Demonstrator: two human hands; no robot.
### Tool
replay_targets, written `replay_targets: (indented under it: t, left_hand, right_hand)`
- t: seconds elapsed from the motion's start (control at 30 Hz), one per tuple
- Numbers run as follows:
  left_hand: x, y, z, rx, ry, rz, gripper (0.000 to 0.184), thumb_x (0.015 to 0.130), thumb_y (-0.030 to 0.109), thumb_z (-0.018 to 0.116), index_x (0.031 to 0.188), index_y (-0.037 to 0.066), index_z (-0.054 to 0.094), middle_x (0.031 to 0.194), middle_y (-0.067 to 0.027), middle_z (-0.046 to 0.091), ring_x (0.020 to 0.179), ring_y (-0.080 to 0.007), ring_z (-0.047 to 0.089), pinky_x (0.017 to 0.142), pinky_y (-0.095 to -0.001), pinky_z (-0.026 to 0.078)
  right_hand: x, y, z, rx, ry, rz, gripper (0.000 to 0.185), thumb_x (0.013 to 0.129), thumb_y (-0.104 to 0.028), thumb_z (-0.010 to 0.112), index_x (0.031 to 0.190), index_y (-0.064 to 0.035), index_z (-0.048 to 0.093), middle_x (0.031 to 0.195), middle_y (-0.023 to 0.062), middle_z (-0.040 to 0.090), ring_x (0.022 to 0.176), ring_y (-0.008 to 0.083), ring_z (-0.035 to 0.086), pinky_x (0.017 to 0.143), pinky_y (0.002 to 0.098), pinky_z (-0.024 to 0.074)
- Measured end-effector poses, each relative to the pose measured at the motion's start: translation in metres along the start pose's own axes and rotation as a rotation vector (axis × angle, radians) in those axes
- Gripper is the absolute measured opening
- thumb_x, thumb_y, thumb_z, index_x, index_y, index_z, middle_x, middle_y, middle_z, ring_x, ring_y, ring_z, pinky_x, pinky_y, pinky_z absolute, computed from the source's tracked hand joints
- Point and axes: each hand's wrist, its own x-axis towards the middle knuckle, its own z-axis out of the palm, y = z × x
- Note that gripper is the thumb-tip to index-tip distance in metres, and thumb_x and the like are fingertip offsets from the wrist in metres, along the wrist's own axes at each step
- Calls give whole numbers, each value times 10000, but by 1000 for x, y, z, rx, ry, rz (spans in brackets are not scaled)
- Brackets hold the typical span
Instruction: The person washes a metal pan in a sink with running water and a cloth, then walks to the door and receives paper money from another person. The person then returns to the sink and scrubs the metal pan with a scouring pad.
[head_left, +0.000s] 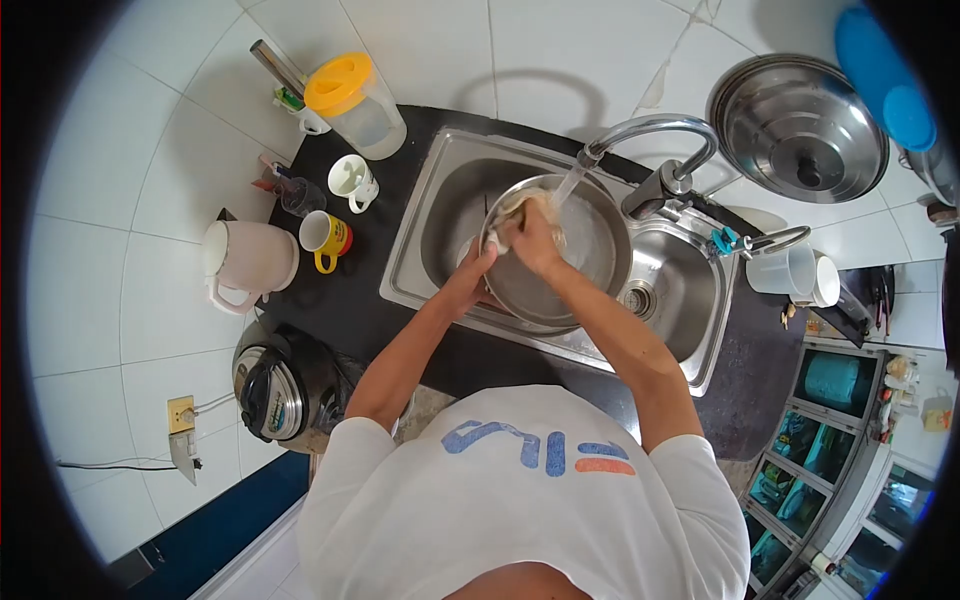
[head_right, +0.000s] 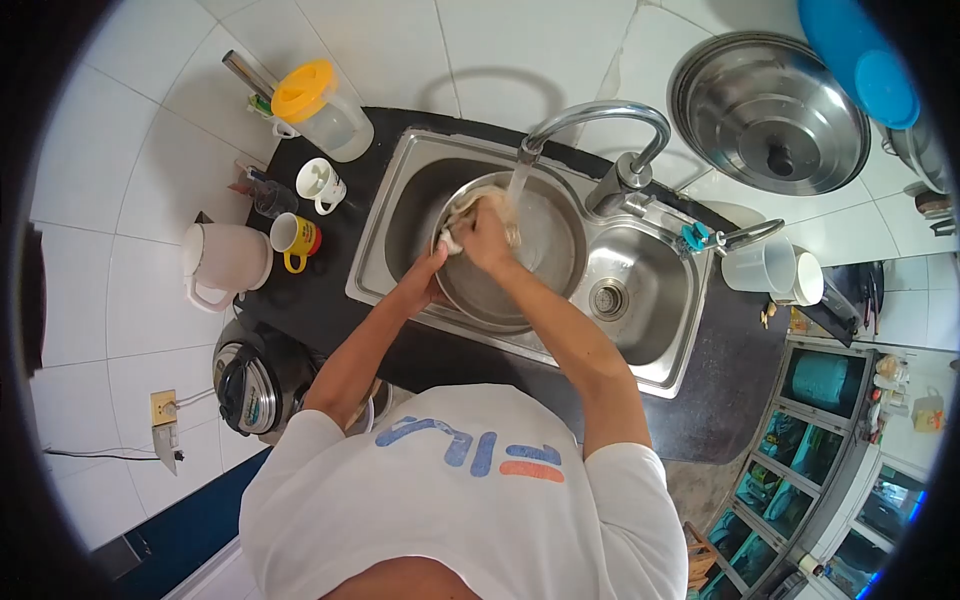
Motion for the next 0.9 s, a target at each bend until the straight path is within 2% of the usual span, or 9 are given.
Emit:
replay_targets:
  t: [0.07, 0.17, 0.23, 0.27, 0.4, 0.53, 0.63, 0.73, 0.9]
  left_hand:
    - [7, -4, -4, -6, 31, 36, 804, 884, 578, 538, 1482, 202, 154, 1418, -108, 373, 1242, -311, 475, 811, -507, 565]
    - [16, -2, -11, 10, 97, 115, 757, 900, 473, 572, 1493, 213, 180, 1432, -100, 364, 1267, -298, 444, 799, -480, 573]
    - [10, 3, -10, 58, 155, 188, 711, 918, 379, 580, 1498, 213, 204, 1438, -110, 365, 1298, -298, 402, 818, -477, 562]
    - [11, 1, -13, 66, 182, 206, 708, 916, 335, 588, 1503, 214, 210, 1457, -104, 350, 1293, -283, 406, 833, -430, 558]
    - [5, 13, -5, 146, 218, 229, 739, 909, 348, 587, 1509, 220, 175, 1475, -113, 328, 1303, -309, 397, 788, -489, 569]
    - [-6, 25, 10, 127, 269, 117, 809, 882, 380, 610, 1510, 225, 124, 1495, -130, 274, 1318, -370, 367, 719, -554, 575]
    - [-7, 20, 15, 94, 268, 69, 861, 863, 397, 630, 1509, 239, 85, 1513, -135, 217, 1316, -405, 356, 693, -565, 580]
    - [-9, 9, 25, 56, 259, 8, 881, 856, 406, 639, 1507, 257, 65, 1522, -134, 185, 1318, -418, 344, 685, -557, 585]
    - [-8, -2, 36, 135, 256, 37, 866, 858, 426, 635, 1503, 276, 77, 1521, -129, 182, 1335, -418, 309, 677, -551, 587]
  right_hand:
    - [-17, -19, -1, -20, -172, -27, 305, 807, -54, 548, 1100, 26, 515, 985, 254, 597, 886, 373, 609, 779, 398, 479]
    - [-39, -32, -11, 61, -356, -114, 316, 765, -33, 555, 1076, 17, 555, 978, 268, 608, 919, 441, 590, 800, 459, 469]
    - [-45, -18, -23, -71, -560, -144, 302, 740, -33, 570, 1036, -13, 624, 940, 240, 635, 890, 405, 616, 772, 441, 484]
    - [-48, -16, -32, -131, -644, -158, 295, 747, -39, 573, 1035, -21, 631, 908, 233, 638, 860, 393, 623, 755, 427, 489]
    - [-49, -12, -64, -515, -772, -182, 266, 726, -96, 644, 988, -54, 666, 862, 202, 652, 848, 342, 649, 740, 418, 519]
    - [-42, 23, -86, -957, -641, -147, 210, 726, -117, 678, 927, -61, 656, 879, 179, 654, 862, 341, 657, 725, 423, 538]
    - [-31, 38, -86, -1037, -398, -184, 191, 791, -89, 605, 967, -15, 615, 1006, 202, 635, 951, 340, 649, 682, 387, 563]
    - [-16, 33, -80, -809, -87, -40, 270, 750, -40, 615, 1007, -4, 541, 1044, 246, 586, 955, 405, 614, 765, 446, 524]
    - [6, 42, -54, -589, 104, 44, 307, 726, -31, 591, 1012, 34, 500, 1039, 276, 544, 997, 433, 538, 883, 484, 436]
